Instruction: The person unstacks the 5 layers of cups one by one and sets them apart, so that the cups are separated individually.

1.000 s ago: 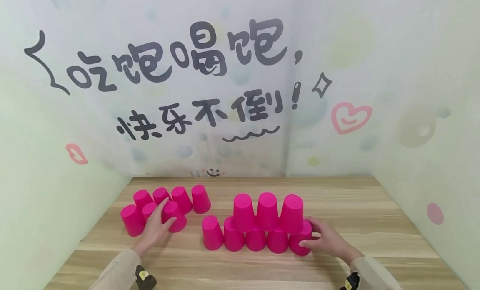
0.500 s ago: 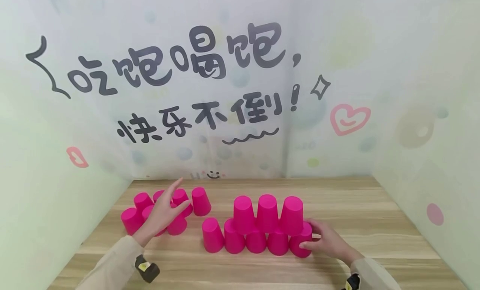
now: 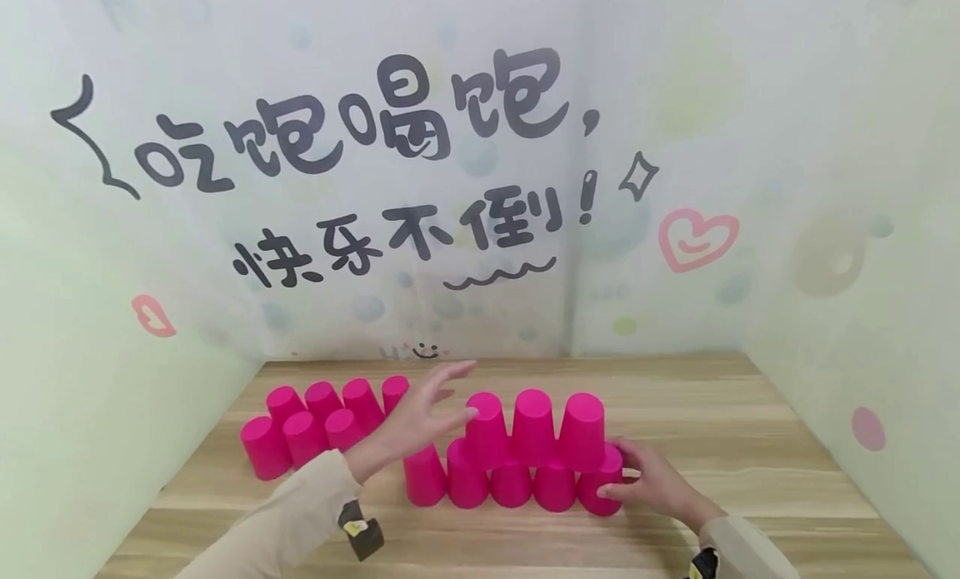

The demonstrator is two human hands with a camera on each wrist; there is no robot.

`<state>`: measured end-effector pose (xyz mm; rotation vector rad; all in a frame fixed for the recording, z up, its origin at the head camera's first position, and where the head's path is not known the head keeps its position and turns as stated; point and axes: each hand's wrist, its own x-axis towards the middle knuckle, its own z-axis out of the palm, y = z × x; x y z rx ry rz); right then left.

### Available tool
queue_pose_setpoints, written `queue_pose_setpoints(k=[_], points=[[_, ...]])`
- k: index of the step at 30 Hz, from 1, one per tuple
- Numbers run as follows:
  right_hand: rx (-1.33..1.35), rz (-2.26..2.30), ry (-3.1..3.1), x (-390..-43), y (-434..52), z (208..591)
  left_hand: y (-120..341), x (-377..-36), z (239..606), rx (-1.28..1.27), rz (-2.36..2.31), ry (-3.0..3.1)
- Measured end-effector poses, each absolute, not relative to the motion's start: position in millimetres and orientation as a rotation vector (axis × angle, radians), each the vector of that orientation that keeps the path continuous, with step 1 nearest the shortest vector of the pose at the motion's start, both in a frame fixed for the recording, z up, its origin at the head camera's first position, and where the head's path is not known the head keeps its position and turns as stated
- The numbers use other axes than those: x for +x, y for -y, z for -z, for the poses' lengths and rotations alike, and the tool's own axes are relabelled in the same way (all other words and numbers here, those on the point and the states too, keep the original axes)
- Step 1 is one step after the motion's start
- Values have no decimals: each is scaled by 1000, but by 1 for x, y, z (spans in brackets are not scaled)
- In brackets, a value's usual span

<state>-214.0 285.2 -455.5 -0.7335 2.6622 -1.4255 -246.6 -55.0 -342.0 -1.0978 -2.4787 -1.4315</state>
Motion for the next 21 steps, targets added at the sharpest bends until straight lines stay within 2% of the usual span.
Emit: queue_pose_setpoints(k=[11,21], points=[[-769,1423,-2680,-214,-283,456,43,-251,379,-1002,1695,2498],[-709,1418,-2660,-213,-284,454,41,-232,360,-926,1789,2480]])
